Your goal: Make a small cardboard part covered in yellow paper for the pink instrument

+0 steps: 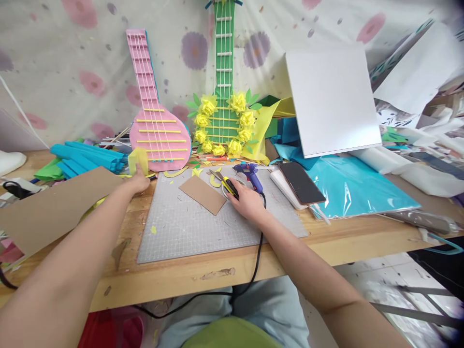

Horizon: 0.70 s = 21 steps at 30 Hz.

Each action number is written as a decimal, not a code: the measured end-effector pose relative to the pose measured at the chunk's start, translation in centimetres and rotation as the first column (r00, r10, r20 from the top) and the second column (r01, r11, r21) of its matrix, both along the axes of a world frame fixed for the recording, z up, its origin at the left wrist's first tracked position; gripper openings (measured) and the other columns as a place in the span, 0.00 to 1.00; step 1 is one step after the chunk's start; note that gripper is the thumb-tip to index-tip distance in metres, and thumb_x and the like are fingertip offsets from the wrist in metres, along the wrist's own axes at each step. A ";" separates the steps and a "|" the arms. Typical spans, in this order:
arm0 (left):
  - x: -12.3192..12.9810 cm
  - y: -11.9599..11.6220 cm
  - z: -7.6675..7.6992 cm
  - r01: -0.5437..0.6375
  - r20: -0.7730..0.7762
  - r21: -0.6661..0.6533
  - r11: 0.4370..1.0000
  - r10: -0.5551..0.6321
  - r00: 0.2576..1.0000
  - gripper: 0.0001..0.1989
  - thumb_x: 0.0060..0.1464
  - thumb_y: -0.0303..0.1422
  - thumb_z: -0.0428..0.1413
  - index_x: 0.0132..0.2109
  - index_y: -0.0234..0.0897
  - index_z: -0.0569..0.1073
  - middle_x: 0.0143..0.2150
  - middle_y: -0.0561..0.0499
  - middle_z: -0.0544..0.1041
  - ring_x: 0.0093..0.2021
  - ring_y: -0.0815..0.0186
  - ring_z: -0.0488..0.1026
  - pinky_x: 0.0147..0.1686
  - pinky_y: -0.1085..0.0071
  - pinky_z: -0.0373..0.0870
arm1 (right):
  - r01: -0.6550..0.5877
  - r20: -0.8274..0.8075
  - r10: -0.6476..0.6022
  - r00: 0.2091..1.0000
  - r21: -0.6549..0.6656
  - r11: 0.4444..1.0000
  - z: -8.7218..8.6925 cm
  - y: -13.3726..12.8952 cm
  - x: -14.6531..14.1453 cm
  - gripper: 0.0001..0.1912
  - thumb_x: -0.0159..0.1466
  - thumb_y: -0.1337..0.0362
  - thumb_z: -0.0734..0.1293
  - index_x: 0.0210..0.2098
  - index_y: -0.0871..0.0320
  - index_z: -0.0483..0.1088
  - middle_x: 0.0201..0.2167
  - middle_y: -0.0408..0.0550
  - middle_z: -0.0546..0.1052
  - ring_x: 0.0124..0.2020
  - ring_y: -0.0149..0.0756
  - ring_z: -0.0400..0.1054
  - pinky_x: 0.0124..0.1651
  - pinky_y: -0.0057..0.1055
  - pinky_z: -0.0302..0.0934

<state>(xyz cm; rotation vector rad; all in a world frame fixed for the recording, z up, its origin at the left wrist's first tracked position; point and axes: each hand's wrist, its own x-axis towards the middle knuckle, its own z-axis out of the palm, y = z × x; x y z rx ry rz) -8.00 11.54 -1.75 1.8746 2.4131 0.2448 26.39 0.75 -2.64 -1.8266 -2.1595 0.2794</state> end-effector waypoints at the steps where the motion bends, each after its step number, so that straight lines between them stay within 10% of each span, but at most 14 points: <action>1: -0.2 0.0 0.1 -0.039 -0.058 -0.099 0.994 0.034 0.998 0.37 0.46 0.32 0.53 0.61 0.21 0.50 0.58 0.26 0.62 0.58 0.40 0.59 0.53 0.44 0.53 | 0.004 0.000 -0.004 1.000 -0.001 1.000 0.0 0.0 0.0 0.27 0.64 0.57 0.56 0.61 0.56 0.51 0.53 0.52 0.69 0.49 0.40 0.67 0.47 0.34 0.60; 6: 0.7 -0.8 3.2 -0.079 -0.172 -0.001 0.997 0.078 0.982 0.32 0.49 0.34 0.50 0.58 0.20 0.55 0.51 0.27 0.69 0.53 0.44 0.66 0.50 0.50 0.59 | 0.011 0.002 -0.011 1.000 0.012 1.000 -0.1 0.1 0.1 0.27 0.64 0.57 0.56 0.61 0.57 0.51 0.52 0.52 0.70 0.48 0.41 0.67 0.46 0.34 0.61; 16: -1.9 4.7 6.7 -0.214 0.257 0.444 0.870 0.105 0.961 0.23 0.57 0.36 0.44 0.57 0.26 0.60 0.56 0.45 0.67 0.52 0.64 0.63 0.55 0.66 0.58 | -0.038 0.010 0.038 0.999 -0.037 0.999 0.3 -0.3 0.5 0.26 0.63 0.58 0.56 0.61 0.55 0.54 0.53 0.50 0.70 0.49 0.39 0.66 0.47 0.32 0.60; 21: -3.9 7.6 6.8 -0.211 0.311 0.317 0.924 0.109 0.944 0.24 0.63 0.36 0.35 0.56 0.22 0.60 0.56 0.44 0.67 0.45 0.68 0.67 0.46 0.70 0.65 | -0.064 -0.049 0.062 0.997 -0.043 0.997 0.1 -0.2 1.0 0.24 0.63 0.58 0.57 0.58 0.57 0.60 0.51 0.51 0.71 0.50 0.39 0.66 0.48 0.32 0.60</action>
